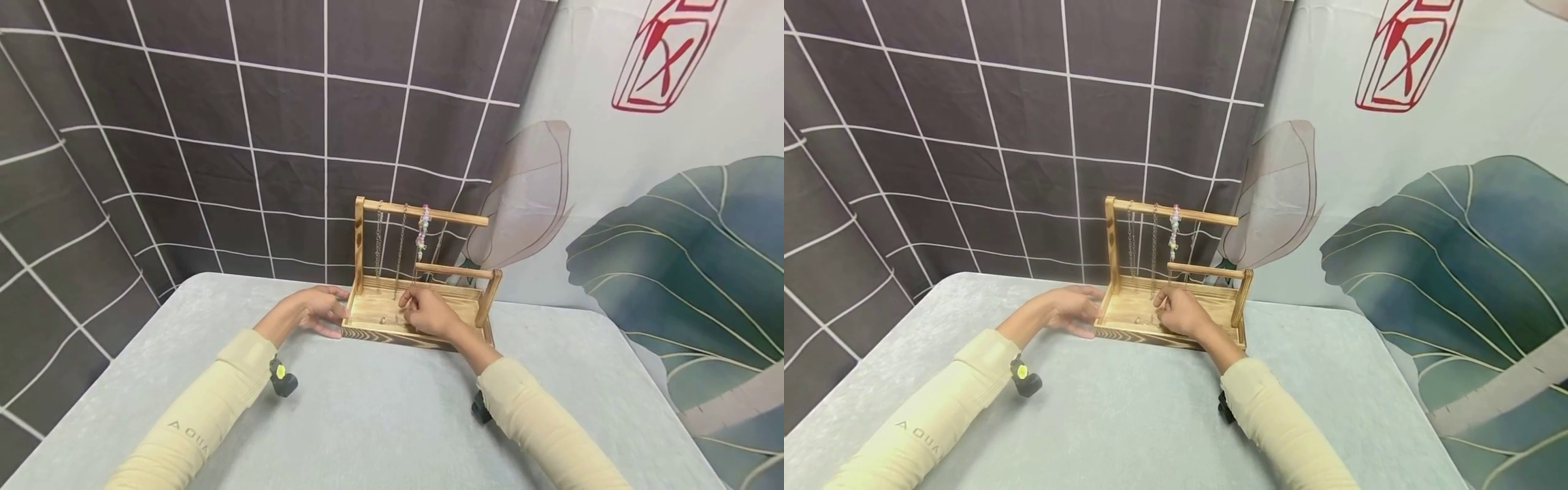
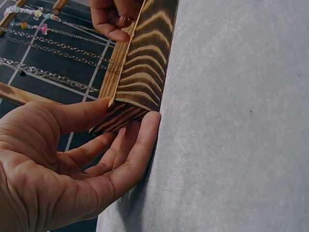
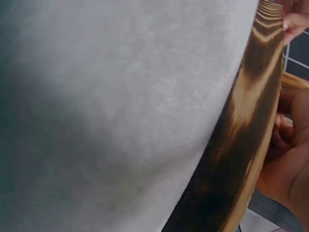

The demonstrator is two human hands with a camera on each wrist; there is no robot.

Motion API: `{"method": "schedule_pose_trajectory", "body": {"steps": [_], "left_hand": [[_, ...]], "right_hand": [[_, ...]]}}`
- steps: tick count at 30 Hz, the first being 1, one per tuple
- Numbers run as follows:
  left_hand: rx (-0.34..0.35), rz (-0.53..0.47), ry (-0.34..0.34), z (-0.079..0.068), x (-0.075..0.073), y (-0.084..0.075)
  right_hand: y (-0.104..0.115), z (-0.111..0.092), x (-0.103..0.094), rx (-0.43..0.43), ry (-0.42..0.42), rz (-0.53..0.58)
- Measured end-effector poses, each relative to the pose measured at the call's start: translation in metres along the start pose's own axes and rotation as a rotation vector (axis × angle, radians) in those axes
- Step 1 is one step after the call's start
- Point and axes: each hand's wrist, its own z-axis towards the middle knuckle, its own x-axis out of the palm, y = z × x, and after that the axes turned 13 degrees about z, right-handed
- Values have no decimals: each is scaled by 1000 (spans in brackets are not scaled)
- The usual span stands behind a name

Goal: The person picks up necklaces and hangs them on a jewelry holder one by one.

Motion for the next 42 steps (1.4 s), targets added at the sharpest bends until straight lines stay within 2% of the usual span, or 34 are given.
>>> {"method": "schedule_pose_trajectory", "body": {"steps": [1,2,4,8,9,10,13,15,16,17,20,25,32,42], "left_hand": [[1,-2,0,0,0,0],[2,-2,0,0,0,0],[3,-4,1,1,0,1],[2,-7,-1,2,1,1],[2,-8,-1,2,1,1],[2,-8,-2,2,1,2],[1,-9,-2,2,1,2],[0,-9,-3,2,1,2],[-1,-10,-3,3,1,2],[-2,-11,-3,3,1,2],[-2,-13,-3,2,2,2],[0,-10,-2,1,2,2],[17,-13,6,0,1,0],[23,-13,9,0,1,1]], "right_hand": [[-1,-1,0,-36,-4,-47],[-11,2,1,-67,-14,-84],[-18,5,3,-71,-29,-129],[-14,4,6,-41,-58,-154],[-5,0,6,-28,-57,-146],[-6,-1,6,-55,-51,-125],[-5,-4,4,-61,-49,-70],[-5,-4,2,-40,-47,-12],[-4,-5,1,-17,-47,21],[6,-8,0,46,-53,59],[14,-13,-3,132,-49,200],[30,-19,-13,188,-26,383],[47,-25,-25,176,2,549],[73,-40,-45,99,16,591]]}}
